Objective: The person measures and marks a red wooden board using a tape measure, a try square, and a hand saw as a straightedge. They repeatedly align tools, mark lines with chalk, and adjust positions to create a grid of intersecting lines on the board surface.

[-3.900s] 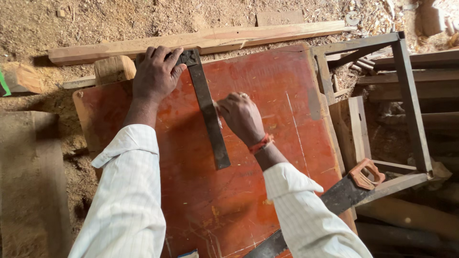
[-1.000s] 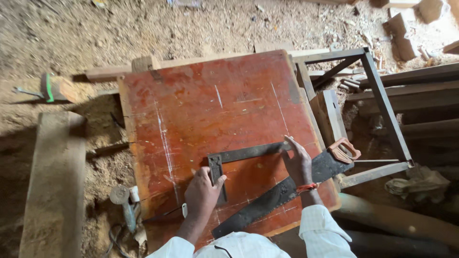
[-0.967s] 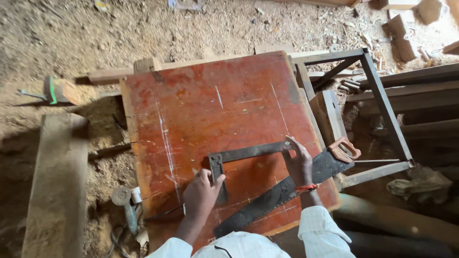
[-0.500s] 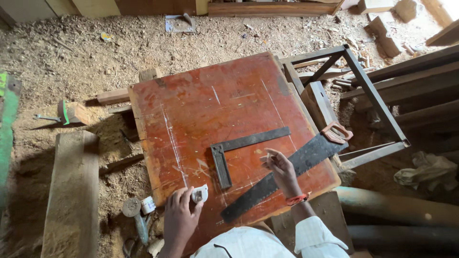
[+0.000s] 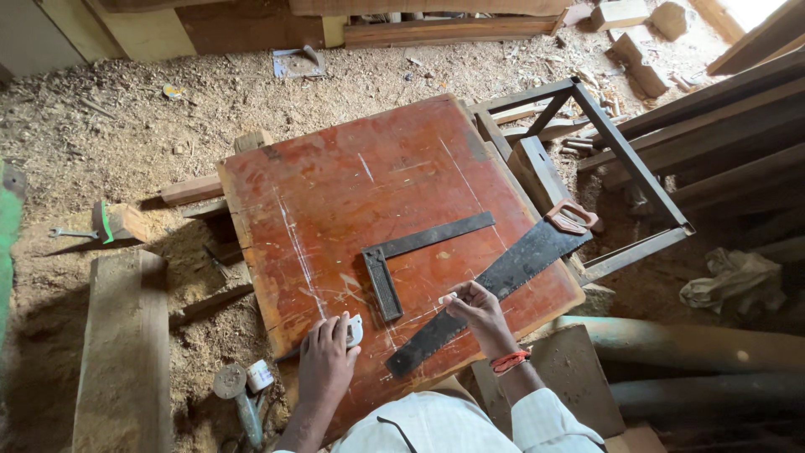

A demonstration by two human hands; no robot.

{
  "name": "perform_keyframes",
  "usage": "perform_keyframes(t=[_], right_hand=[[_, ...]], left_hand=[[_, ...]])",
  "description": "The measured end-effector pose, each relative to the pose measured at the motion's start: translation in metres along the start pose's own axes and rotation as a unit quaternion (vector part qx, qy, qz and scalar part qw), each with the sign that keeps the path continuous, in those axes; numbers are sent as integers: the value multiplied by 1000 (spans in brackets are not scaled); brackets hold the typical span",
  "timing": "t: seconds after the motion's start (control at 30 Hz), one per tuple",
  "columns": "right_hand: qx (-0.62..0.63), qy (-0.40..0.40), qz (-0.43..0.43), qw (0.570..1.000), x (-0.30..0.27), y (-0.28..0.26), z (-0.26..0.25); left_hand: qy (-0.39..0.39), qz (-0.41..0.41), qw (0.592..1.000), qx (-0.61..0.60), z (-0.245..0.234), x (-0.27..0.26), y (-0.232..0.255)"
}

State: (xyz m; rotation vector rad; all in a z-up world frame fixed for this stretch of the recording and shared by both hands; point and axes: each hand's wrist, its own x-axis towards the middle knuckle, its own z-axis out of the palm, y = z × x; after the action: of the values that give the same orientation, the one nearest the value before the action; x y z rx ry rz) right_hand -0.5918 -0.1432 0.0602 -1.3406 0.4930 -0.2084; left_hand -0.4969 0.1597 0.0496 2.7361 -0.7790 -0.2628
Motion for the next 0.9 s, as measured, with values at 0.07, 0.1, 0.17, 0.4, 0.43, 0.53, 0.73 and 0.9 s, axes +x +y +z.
perform_keyframes(t=[0.07, 0.1, 0.17, 0.4, 0.43, 0.53, 0.73, 0.9], right_hand=[[3, -23, 5, 1000, -4, -2, -2], [5, -35, 7, 999, -6, -3, -2], [0, -47, 19, 999, -8, -3, -1], [-45, -125, 63, 989, -7, 1, 14], [-65, -133, 63, 987, -6, 1, 17], [-120, -156, 61, 978, -2, 2, 25], [-131, -175, 56, 974, 5, 3, 33], [-147, -178, 63, 971, 8, 2, 39]], left_hand=[[2, 12, 1000, 15, 2, 2, -2], [4, 18, 1000, 23, 3, 4, -4], [-4, 17, 1000, 17, 4, 4, -6], [-17, 5, 1000, 5, -4, 4, -3], [-14, 6, 1000, 0, -5, 4, -2], [-6, 7, 1000, -14, -10, 3, -1], [10, 4, 1000, -29, -15, 2, 2], [19, 6, 999, -35, -14, 2, 1]])
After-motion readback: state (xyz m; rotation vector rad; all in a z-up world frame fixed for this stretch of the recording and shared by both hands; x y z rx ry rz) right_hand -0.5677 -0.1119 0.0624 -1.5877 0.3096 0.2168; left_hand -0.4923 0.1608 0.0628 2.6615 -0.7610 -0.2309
